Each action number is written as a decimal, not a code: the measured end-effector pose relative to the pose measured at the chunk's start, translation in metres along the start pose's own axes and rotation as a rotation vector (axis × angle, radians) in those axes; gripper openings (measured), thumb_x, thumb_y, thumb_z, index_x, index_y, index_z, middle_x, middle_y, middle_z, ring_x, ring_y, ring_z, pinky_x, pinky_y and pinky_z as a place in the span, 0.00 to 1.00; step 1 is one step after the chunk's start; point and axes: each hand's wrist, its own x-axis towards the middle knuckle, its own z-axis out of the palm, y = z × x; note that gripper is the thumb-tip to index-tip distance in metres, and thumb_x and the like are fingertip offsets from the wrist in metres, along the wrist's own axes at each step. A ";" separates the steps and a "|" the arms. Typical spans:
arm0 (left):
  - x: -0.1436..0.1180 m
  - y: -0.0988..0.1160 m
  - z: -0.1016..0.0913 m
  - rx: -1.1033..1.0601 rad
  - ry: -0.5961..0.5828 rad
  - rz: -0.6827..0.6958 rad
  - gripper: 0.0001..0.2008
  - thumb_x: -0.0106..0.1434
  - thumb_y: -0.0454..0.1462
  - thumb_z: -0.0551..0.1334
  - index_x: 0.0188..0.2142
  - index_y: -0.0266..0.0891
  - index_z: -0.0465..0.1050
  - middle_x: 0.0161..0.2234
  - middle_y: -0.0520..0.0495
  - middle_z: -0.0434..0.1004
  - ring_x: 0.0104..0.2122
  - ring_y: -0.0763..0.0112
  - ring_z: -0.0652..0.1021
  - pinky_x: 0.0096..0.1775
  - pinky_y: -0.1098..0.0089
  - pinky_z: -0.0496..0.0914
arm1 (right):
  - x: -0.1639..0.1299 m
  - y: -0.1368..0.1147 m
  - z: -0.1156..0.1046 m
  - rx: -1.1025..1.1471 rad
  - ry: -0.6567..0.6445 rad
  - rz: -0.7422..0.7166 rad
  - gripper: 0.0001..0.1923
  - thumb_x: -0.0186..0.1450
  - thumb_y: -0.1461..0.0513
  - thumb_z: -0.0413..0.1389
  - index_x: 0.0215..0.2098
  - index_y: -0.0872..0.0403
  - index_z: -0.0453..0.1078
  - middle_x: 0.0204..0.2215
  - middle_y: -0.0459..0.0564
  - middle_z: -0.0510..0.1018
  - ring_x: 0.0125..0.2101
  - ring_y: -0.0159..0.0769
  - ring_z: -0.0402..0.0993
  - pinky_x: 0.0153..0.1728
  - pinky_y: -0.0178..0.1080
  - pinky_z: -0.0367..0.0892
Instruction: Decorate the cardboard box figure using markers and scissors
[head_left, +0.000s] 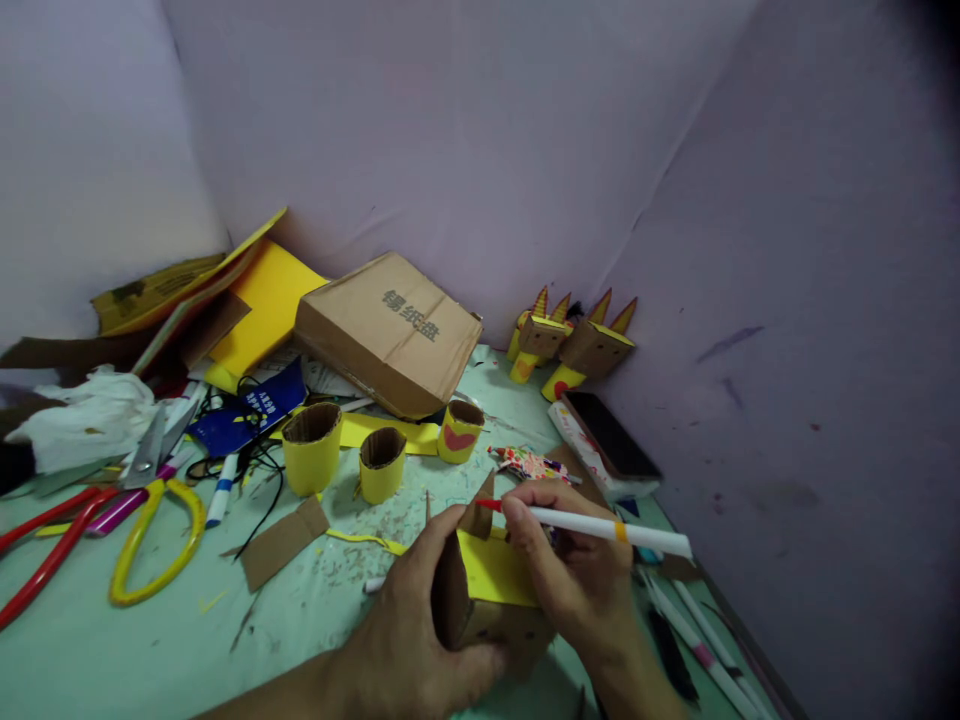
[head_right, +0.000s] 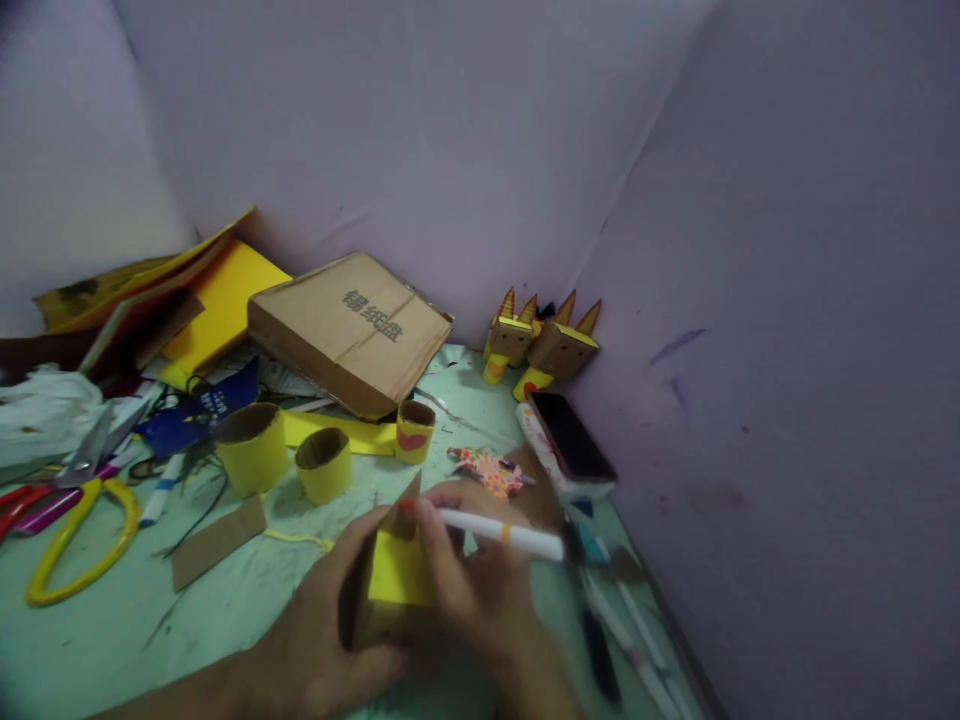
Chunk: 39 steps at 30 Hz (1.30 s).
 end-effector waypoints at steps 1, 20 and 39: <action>0.000 -0.001 -0.001 0.008 -0.003 0.008 0.39 0.47 0.34 0.68 0.59 0.43 0.58 0.55 0.43 0.72 0.56 0.46 0.71 0.56 0.51 0.68 | 0.000 0.002 0.000 -0.015 0.028 -0.019 0.07 0.64 0.64 0.57 0.27 0.53 0.73 0.18 0.43 0.74 0.18 0.28 0.70 0.18 0.28 0.63; -0.002 -0.020 0.001 0.077 0.064 0.054 0.44 0.44 0.37 0.67 0.62 0.42 0.56 0.58 0.38 0.69 0.57 0.44 0.70 0.58 0.48 0.65 | -0.002 0.004 0.001 0.010 0.073 0.012 0.07 0.65 0.64 0.57 0.27 0.53 0.72 0.19 0.42 0.74 0.18 0.27 0.69 0.19 0.29 0.63; -0.001 -0.016 0.001 0.088 0.054 0.070 0.42 0.45 0.36 0.67 0.61 0.43 0.57 0.55 0.41 0.72 0.54 0.47 0.73 0.56 0.52 0.68 | -0.003 0.003 0.002 0.013 0.058 0.025 0.08 0.64 0.63 0.56 0.26 0.53 0.71 0.17 0.41 0.72 0.18 0.28 0.68 0.18 0.29 0.62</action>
